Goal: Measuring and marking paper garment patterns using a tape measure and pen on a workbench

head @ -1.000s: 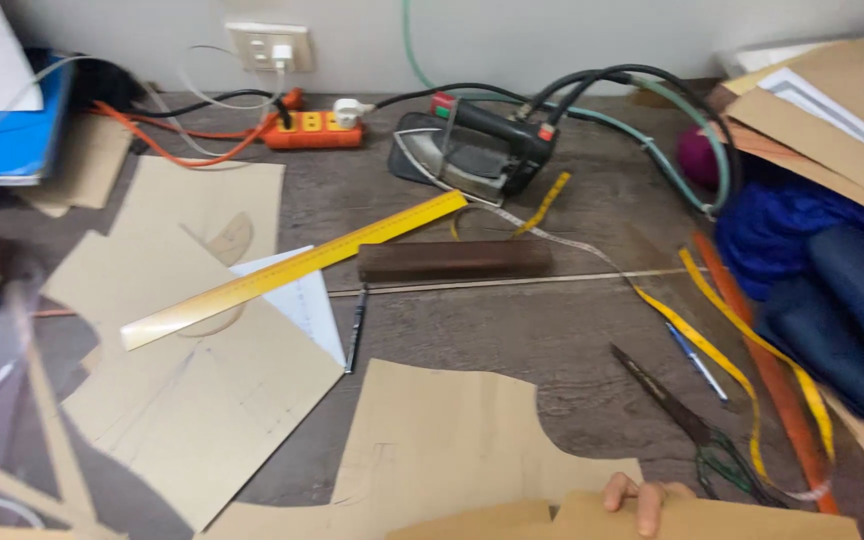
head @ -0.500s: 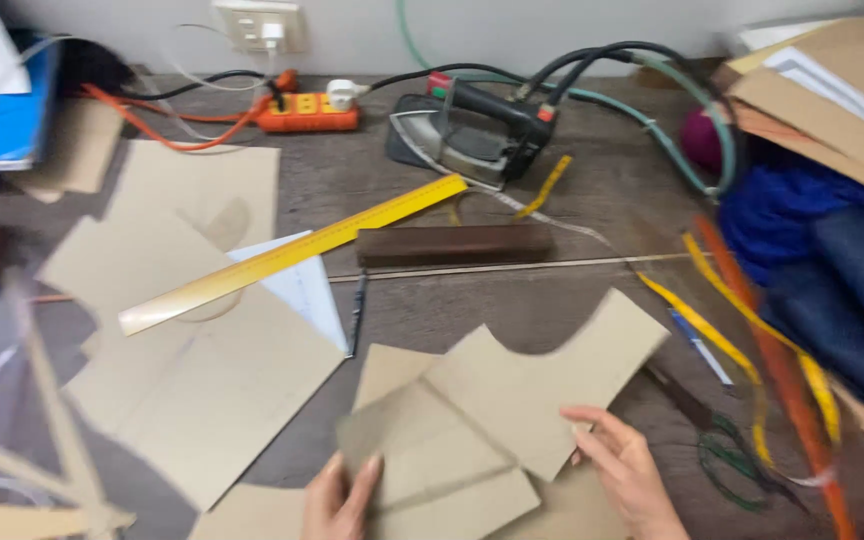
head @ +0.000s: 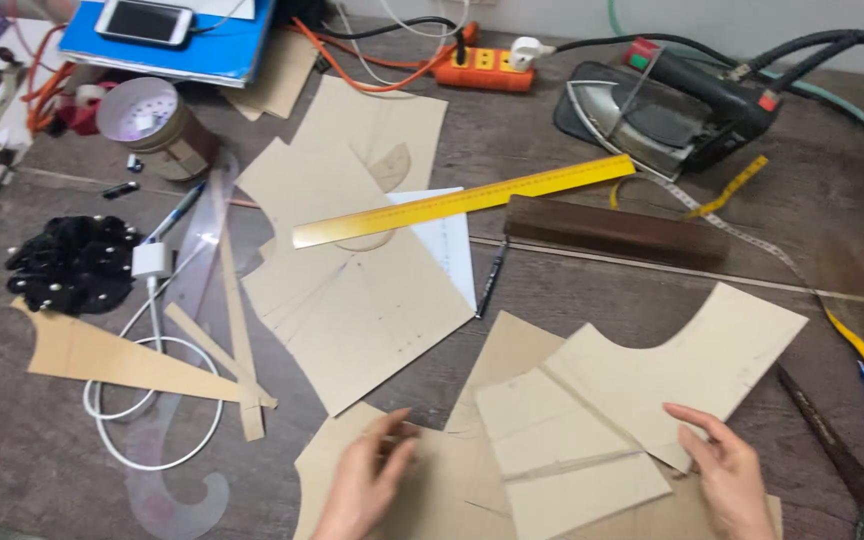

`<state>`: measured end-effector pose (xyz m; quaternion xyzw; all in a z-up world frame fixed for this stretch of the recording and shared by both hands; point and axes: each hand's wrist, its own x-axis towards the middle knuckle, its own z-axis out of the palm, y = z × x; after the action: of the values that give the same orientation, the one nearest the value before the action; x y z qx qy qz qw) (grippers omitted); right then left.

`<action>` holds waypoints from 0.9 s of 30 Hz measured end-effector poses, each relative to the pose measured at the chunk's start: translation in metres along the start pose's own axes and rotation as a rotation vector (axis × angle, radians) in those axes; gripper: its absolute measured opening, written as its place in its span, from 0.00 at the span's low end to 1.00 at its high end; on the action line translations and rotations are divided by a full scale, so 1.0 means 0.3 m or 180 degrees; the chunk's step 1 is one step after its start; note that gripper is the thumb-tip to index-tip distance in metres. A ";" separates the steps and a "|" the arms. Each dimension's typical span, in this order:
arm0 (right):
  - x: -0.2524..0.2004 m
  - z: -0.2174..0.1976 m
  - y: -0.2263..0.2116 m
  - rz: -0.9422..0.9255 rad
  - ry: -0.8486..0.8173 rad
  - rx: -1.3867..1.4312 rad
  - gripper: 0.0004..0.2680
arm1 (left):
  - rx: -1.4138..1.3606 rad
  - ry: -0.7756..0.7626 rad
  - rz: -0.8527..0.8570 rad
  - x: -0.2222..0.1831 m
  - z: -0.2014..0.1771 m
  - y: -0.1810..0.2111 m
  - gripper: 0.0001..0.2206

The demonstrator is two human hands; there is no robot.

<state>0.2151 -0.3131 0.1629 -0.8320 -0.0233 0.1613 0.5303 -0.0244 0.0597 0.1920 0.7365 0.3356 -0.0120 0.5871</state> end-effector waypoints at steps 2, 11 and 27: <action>0.004 -0.023 0.007 0.0137 -0.0080 0.0073 0.10 | 0.0146 0.0526 -0.0281 -0.003 -0.121 -0.028 0.16; 0.055 -0.113 0.311 0.0246 -0.0234 0.0157 0.08 | 0.0375 0.1960 -0.0539 0.012 -0.399 -0.050 0.13; 0.006 0.049 0.278 -0.0760 0.0763 0.0103 0.09 | 0.2785 0.0209 0.3021 0.867 0.257 0.517 0.24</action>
<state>0.2014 -0.3363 0.0826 -0.8280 -0.0560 -0.0029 0.5580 0.2848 0.1042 0.1939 0.9761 -0.0447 0.1357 0.1635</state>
